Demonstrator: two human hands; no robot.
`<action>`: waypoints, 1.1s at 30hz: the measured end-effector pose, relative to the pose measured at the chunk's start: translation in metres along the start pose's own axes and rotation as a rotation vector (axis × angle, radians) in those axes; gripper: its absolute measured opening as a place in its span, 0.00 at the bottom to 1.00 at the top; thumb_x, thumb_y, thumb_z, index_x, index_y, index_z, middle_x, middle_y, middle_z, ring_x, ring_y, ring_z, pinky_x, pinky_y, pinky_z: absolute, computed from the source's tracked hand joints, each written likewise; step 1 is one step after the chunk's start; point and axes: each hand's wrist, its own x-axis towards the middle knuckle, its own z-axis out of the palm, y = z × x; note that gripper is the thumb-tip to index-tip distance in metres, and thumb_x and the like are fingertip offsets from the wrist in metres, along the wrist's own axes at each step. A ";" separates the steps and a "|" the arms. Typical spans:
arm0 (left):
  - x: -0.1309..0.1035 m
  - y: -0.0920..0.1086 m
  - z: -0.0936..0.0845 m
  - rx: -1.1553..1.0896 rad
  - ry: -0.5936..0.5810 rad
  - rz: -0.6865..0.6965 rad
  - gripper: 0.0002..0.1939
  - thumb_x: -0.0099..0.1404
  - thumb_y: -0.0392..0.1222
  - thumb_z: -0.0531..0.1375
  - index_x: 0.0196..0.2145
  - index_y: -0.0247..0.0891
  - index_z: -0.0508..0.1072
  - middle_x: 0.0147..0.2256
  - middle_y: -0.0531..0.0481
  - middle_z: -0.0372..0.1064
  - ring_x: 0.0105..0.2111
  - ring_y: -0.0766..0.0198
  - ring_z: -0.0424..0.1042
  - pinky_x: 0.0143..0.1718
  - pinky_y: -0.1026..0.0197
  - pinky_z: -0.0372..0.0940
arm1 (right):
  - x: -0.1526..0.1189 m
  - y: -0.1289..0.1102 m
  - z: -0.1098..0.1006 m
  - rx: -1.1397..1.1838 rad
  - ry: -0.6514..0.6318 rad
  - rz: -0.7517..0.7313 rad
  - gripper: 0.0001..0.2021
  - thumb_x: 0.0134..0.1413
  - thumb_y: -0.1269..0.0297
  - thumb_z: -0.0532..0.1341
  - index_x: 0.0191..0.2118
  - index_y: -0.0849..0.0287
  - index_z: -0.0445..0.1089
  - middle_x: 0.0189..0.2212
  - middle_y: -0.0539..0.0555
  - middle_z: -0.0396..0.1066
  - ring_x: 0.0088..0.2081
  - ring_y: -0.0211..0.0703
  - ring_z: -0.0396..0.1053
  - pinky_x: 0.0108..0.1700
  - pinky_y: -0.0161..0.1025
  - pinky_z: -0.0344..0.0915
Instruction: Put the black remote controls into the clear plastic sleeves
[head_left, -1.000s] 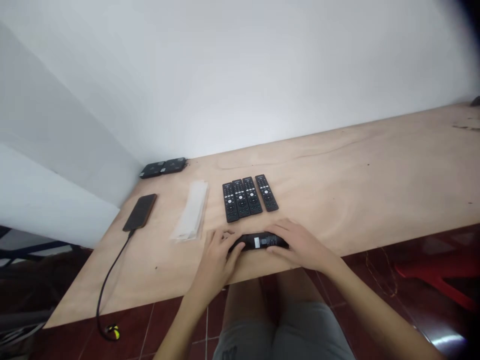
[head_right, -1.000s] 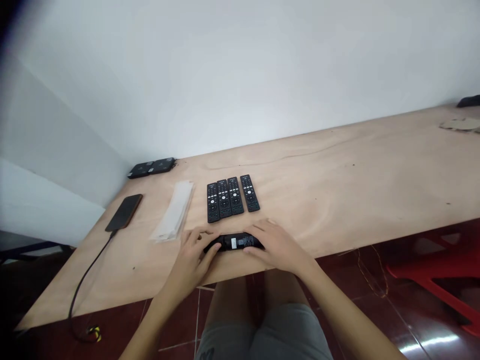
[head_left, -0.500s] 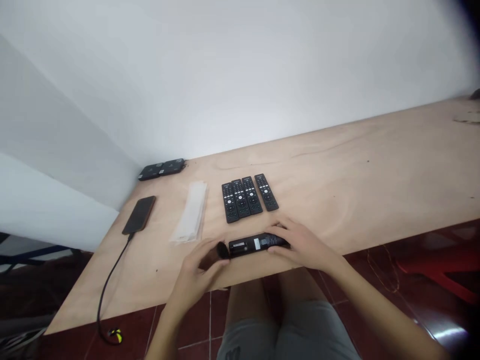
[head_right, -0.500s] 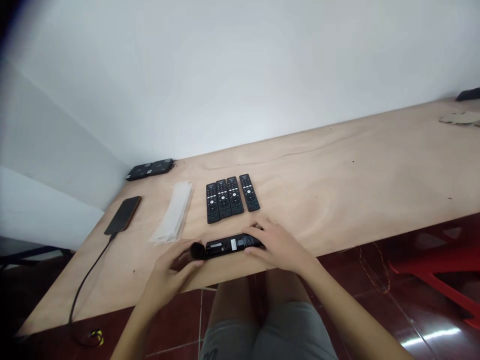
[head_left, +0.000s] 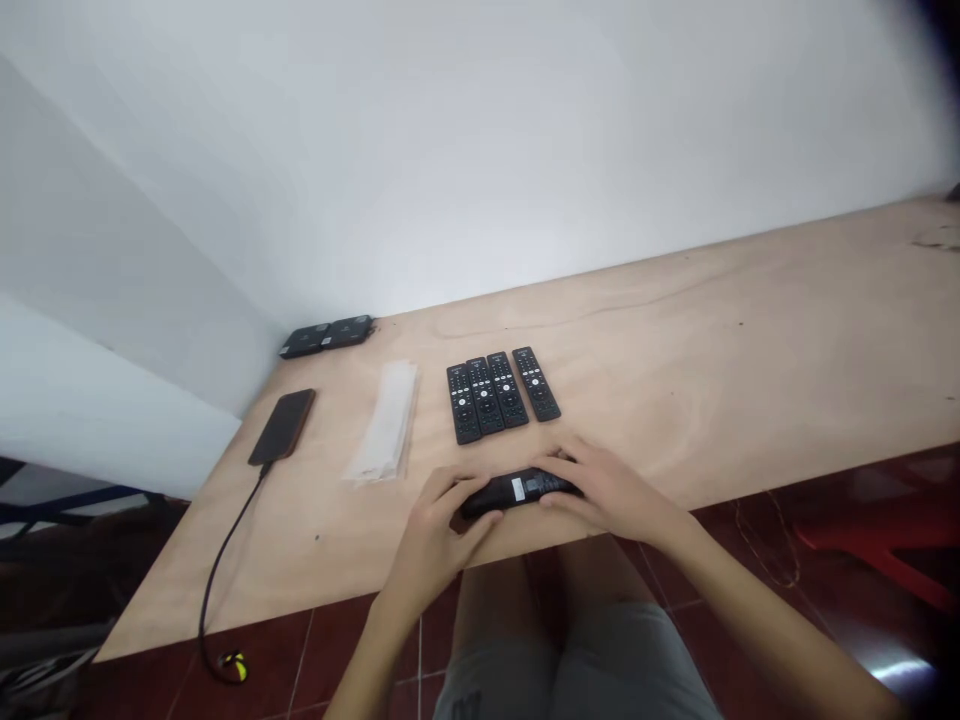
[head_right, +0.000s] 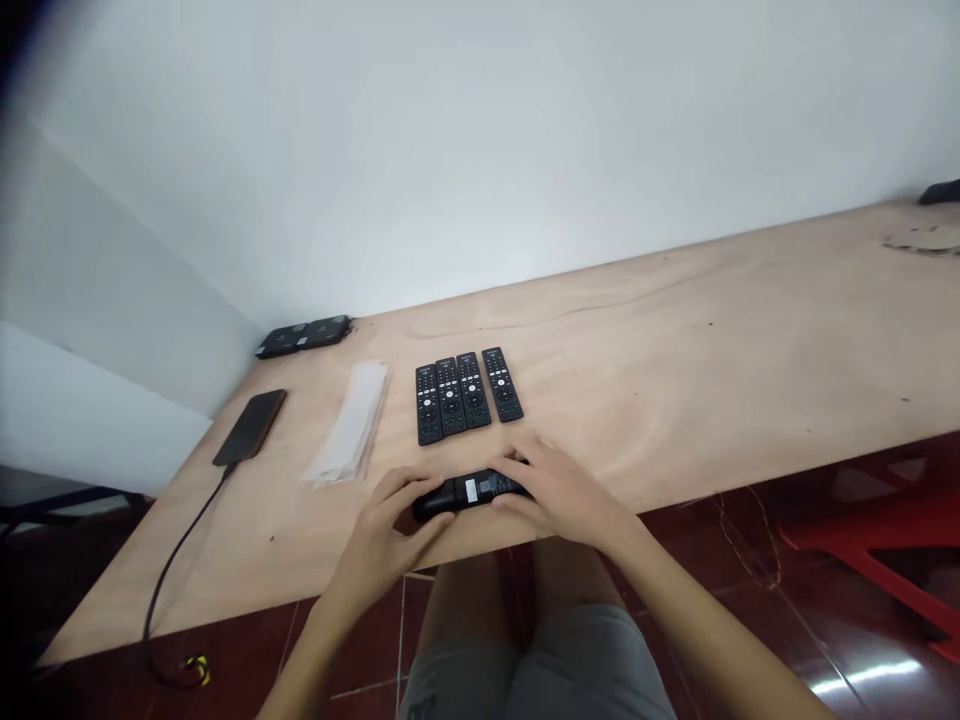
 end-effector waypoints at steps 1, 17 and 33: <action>0.000 0.000 0.001 0.002 0.002 -0.007 0.18 0.73 0.42 0.68 0.59 0.46 0.79 0.55 0.41 0.74 0.56 0.48 0.76 0.57 0.42 0.76 | 0.000 -0.001 0.000 -0.001 -0.004 -0.007 0.21 0.74 0.53 0.64 0.67 0.46 0.72 0.58 0.60 0.74 0.56 0.60 0.73 0.58 0.57 0.74; 0.000 0.001 -0.015 -0.051 -0.074 -0.049 0.18 0.80 0.42 0.59 0.63 0.48 0.75 0.59 0.42 0.73 0.61 0.49 0.72 0.64 0.40 0.70 | -0.001 0.002 -0.001 0.063 0.005 -0.015 0.23 0.71 0.52 0.68 0.68 0.45 0.73 0.62 0.59 0.74 0.61 0.61 0.72 0.63 0.60 0.72; -0.013 -0.055 -0.082 0.449 0.365 -0.135 0.08 0.74 0.43 0.61 0.40 0.41 0.80 0.39 0.46 0.80 0.43 0.51 0.77 0.48 0.51 0.70 | -0.001 0.012 0.004 0.084 0.177 0.134 0.26 0.62 0.49 0.73 0.64 0.43 0.76 0.63 0.55 0.77 0.62 0.66 0.75 0.64 0.66 0.73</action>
